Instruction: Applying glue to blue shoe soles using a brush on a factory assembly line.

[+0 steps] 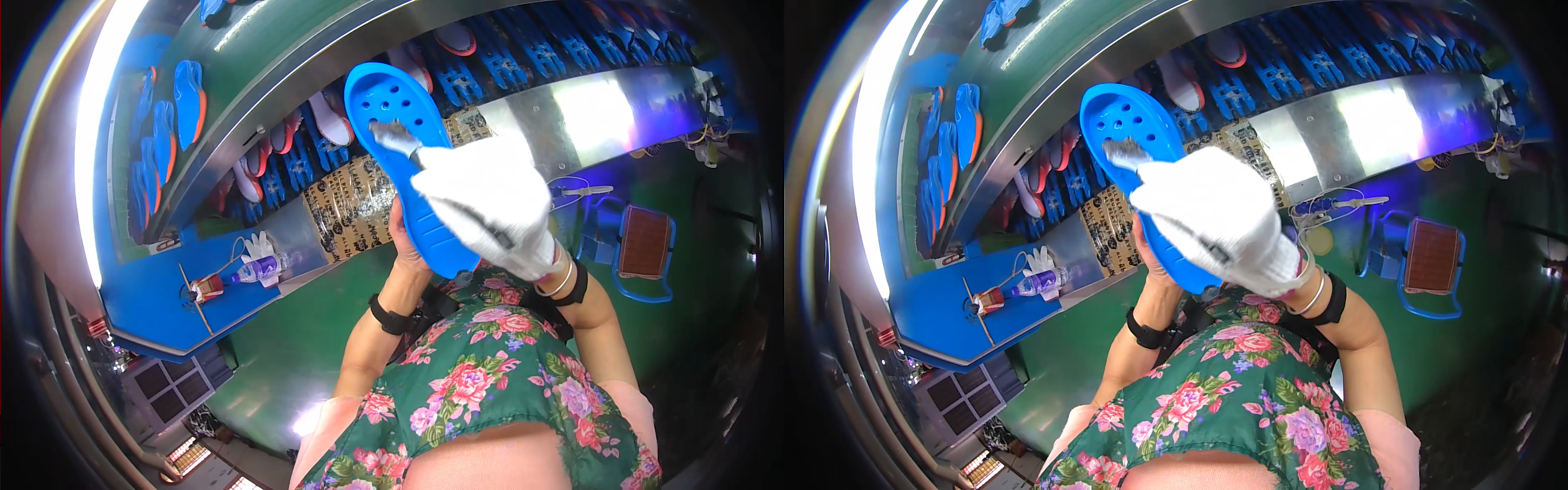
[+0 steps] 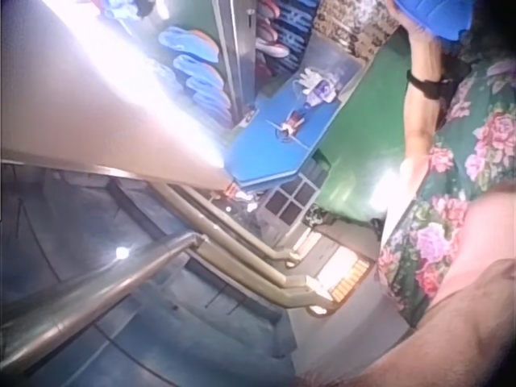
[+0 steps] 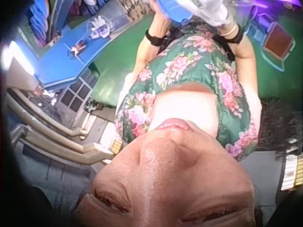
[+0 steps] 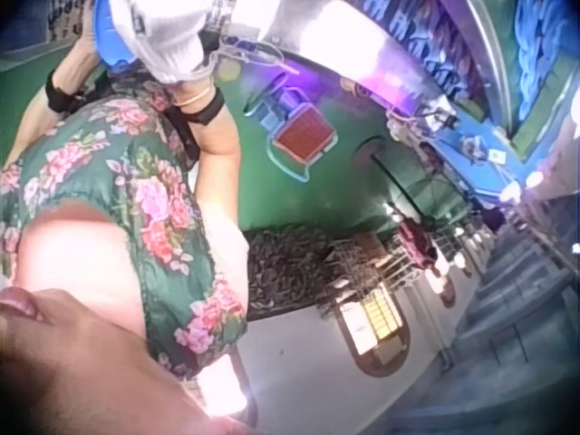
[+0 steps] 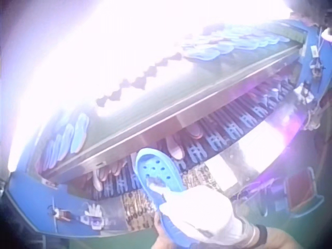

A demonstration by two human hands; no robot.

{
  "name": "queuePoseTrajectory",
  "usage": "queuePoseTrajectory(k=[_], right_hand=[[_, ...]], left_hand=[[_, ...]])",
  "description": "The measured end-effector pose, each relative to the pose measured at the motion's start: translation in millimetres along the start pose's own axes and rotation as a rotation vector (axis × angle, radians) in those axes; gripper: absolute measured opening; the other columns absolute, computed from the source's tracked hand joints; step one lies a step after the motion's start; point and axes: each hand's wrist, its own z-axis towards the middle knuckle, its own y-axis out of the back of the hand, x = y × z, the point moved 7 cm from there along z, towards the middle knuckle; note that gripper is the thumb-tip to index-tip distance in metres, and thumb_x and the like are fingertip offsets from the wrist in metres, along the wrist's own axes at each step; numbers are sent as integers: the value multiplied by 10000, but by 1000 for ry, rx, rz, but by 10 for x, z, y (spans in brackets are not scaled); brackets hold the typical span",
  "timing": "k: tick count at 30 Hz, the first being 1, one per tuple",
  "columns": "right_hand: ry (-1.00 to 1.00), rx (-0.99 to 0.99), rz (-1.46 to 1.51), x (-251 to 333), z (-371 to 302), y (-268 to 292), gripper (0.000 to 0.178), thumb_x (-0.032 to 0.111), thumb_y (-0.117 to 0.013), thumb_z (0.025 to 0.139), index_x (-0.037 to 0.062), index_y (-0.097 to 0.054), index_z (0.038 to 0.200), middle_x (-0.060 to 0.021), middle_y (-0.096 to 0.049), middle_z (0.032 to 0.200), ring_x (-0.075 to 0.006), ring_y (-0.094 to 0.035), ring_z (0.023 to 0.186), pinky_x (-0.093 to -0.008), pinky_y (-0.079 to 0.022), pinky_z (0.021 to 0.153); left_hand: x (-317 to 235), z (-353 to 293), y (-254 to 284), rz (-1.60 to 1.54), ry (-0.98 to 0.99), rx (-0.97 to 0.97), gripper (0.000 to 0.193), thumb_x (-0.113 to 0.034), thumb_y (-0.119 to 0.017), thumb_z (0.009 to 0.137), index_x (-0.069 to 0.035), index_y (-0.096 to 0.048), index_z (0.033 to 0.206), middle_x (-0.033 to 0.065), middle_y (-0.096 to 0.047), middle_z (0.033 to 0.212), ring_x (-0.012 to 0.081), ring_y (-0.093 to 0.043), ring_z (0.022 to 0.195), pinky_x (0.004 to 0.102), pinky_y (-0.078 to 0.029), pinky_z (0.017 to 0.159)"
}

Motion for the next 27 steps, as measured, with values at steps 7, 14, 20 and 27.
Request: queuePoseTrajectory(k=[7, 14, 20, 27], right_hand=[[-110, -124, 182, -172, -153, -33, 319, 80, -751, 809, 109, -780, 1125, -105, -758, 1078, -283, -718, 929, -373, -572, 848], [-197, -65, 293, -81, -359, -183, 223, 91, -760, 829, 95, -792, 1049, -89, -770, 1019, -267, -740, 950, -372, -578, 872], [-52, -38, 125, -73, -334, -84, 234, 65, -775, 817, 59, -782, 1050, -120, -766, 1083, -284, -737, 955, -388, -575, 870], [-87, 32, 283, -15, -502, -167, 256, 83, -787, 818, 122, -778, 1071, -89, -761, 1049, -285, -730, 931, -402, -576, 840]], left_hand=[[-98, 171, -308, -5, -110, 121, 1038, -769, -526, 886, -97, -225, 1617, 174, -360, 1613, 372, -390, 1460, 560, -336, 1201], [-137, 193, -429, -407, -65, 324, 1038, -799, -614, 820, -123, -337, 1558, 155, -468, 1524, 433, -460, 1385, 648, -402, 1128], [-214, 231, -364, -324, -117, 226, 1050, -805, -603, 824, -101, -338, 1556, 129, -471, 1522, 444, -440, 1393, 650, -369, 1148], [-192, 223, -348, -432, -69, 249, 1013, -803, -606, 828, -93, -398, 1520, 202, -510, 1468, 398, -502, 1347, 622, -478, 1045]])
